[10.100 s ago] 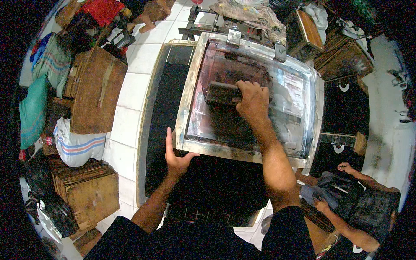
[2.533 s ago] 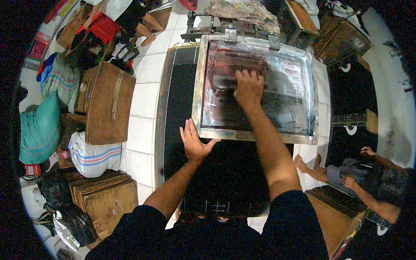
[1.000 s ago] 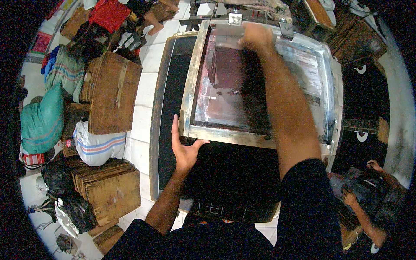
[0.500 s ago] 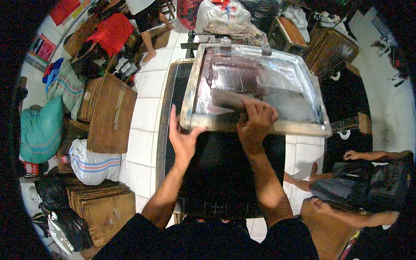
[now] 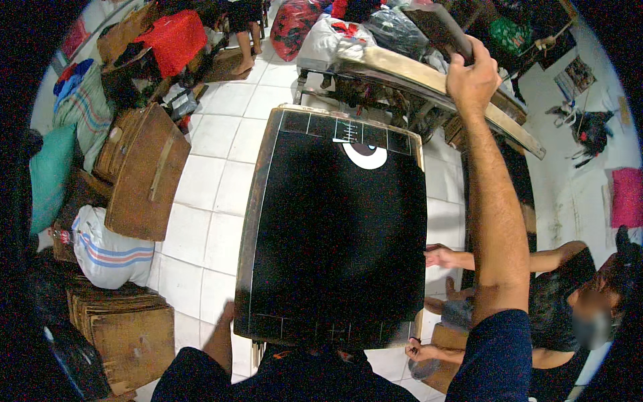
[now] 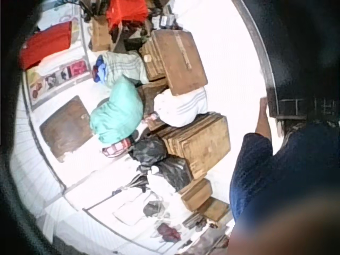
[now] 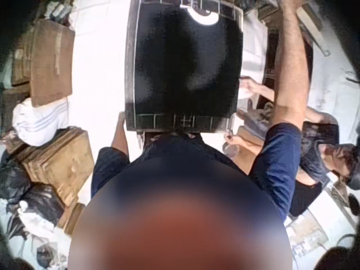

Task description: The person repeatedly aligns a screen printing frame over a black t-shirt and uses a squeegee to pull ink across the mesh, imprinting a white crescent design. The process is repeated multiple times on the same garment.

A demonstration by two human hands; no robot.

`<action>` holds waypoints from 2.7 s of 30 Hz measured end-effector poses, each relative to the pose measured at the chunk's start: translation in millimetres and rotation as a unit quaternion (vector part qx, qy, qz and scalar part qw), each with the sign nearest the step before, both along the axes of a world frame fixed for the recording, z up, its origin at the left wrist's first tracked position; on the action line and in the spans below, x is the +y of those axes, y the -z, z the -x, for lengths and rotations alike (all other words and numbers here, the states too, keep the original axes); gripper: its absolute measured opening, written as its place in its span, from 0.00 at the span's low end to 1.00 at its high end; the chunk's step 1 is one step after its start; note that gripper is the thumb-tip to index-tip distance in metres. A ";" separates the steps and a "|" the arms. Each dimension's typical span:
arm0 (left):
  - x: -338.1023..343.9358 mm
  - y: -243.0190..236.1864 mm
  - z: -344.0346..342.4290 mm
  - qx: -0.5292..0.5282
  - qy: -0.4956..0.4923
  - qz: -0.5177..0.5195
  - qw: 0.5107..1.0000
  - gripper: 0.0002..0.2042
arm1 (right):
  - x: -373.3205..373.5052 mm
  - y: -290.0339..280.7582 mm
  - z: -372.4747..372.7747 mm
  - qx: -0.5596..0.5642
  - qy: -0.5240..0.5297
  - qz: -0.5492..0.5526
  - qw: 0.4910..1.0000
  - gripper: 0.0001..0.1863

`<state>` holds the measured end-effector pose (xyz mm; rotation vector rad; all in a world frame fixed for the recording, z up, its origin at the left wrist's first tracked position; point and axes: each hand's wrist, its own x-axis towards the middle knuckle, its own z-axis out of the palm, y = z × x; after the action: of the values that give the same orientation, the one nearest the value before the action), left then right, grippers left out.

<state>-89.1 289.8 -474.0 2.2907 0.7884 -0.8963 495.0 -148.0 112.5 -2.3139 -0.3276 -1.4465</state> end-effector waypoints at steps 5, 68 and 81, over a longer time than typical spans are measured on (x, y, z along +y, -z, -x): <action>-96.8 10.8 144.5 0.026 -0.097 -0.020 0.995 0.16 | -4.0 -29.9 -24.1 0.051 -0.017 -0.037 0.998 0.22; -87.1 -216.2 18.0 -0.226 -0.421 -0.126 0.869 0.25 | 11.2 -20.5 -8.0 0.084 0.032 0.010 0.996 0.23; -105.6 -211.3 -31.3 -0.283 -0.321 -0.096 0.899 0.25 | 6.0 -19.9 -12.2 0.056 0.067 0.014 0.996 0.23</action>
<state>-57.9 184.2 -262.7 2.0484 1.2693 0.1492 507.2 -142.0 132.4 -2.4693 -0.1660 -1.3728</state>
